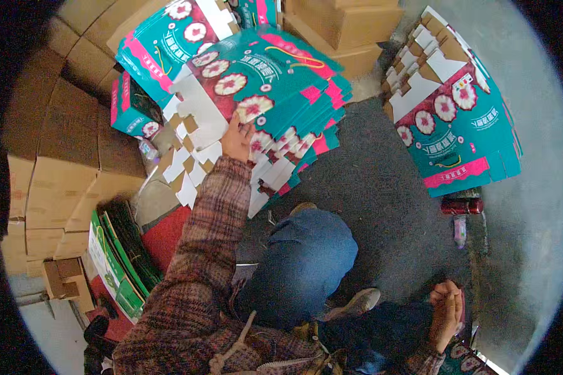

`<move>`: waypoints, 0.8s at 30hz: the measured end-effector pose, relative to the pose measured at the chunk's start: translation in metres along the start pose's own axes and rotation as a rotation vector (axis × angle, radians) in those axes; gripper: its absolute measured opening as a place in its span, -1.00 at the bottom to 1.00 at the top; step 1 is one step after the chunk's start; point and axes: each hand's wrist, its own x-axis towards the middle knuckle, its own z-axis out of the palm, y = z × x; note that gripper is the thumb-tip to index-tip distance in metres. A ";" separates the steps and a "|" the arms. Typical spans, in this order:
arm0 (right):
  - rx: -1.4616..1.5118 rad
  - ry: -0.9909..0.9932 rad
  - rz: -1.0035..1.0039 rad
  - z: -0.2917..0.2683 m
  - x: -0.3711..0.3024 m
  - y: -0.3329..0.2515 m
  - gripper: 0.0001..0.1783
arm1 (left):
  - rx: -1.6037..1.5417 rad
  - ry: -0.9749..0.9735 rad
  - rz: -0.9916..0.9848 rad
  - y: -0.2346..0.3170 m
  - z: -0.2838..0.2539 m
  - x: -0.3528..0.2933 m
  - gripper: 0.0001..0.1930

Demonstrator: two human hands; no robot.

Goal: Folding and assembling cardboard product packaging boxes.

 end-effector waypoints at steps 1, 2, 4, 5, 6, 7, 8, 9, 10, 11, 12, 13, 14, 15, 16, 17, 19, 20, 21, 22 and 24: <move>-0.046 -0.011 -0.013 0.002 -0.002 -0.003 -0.62 | 0.107 -0.239 0.078 0.006 -0.007 -0.017 -0.54; -0.044 -0.004 -0.021 0.003 -0.004 -0.002 -0.62 | 0.103 -0.249 0.077 0.010 -0.007 -0.041 -0.54; -0.068 0.118 0.016 0.003 -0.008 0.001 -0.63 | 0.345 -0.255 0.043 0.018 0.006 -0.096 -0.56; -0.067 0.124 0.006 0.006 -0.010 0.000 -0.63 | 0.462 -0.228 0.227 0.020 0.011 -0.120 -0.59; -0.075 0.074 -0.008 0.010 -0.011 -0.003 -0.62 | 0.575 -0.197 0.410 0.021 0.013 -0.142 -0.62; -0.088 0.030 -0.026 0.011 -0.014 -0.006 -0.62 | 0.677 -0.277 0.484 0.025 0.017 -0.163 -0.67; -0.087 0.038 -0.035 0.014 -0.016 -0.007 -0.62 | 0.721 -0.326 0.760 0.041 0.032 -0.186 -0.67; -0.114 0.040 -0.037 0.014 -0.020 -0.006 -0.62 | 0.771 -0.430 0.750 0.059 0.041 -0.207 -0.70; -0.144 0.052 -0.042 0.012 -0.024 -0.007 -0.61 | 0.812 -0.545 0.739 0.076 0.049 -0.225 -0.72; -0.235 0.062 -0.046 0.009 -0.028 -0.009 -0.64 | 0.769 -0.639 0.770 0.091 0.058 -0.240 -0.72; -0.231 0.095 -0.068 0.002 -0.027 -0.004 -0.64 | 0.725 -0.738 0.803 0.103 0.065 -0.254 -0.73; -0.363 0.130 -0.173 -0.006 -0.025 0.003 -0.67 | 0.683 -0.878 0.803 0.109 0.070 -0.262 -0.69; -0.511 0.189 -0.259 -0.018 -0.030 0.006 -0.70 | 0.647 -0.950 0.681 0.116 0.081 -0.278 -0.68; -0.540 0.268 -0.393 -0.016 -0.034 -0.001 -0.68 | 0.669 -1.049 0.728 0.122 0.091 -0.284 -0.69; -0.592 0.373 -0.510 -0.013 -0.040 -0.011 -0.66 | 0.670 -1.169 0.752 0.114 0.103 -0.286 -0.70; -0.568 0.425 -0.578 -0.004 -0.045 -0.027 -0.60 | 0.723 -1.242 0.718 0.113 0.114 -0.291 -0.76; -0.736 0.457 -0.694 0.011 -0.059 -0.064 -0.47 | 0.752 -1.391 0.744 0.097 0.128 -0.289 -0.80; -0.926 0.431 -0.738 0.013 -0.066 -0.084 -0.40 | 0.781 -1.445 0.616 0.091 0.136 -0.292 -0.83; -0.987 0.348 -0.740 0.011 -0.070 -0.095 -0.36 | 0.819 -1.518 0.530 0.085 0.143 -0.294 -0.85; -1.053 0.266 -0.740 0.005 -0.074 -0.109 -0.31 | 0.849 -1.594 0.446 0.079 0.154 -0.296 -0.86; -1.058 -0.049 -0.687 -0.007 -0.071 -0.122 -0.30 | 0.869 -1.697 0.424 0.067 0.168 -0.298 -0.87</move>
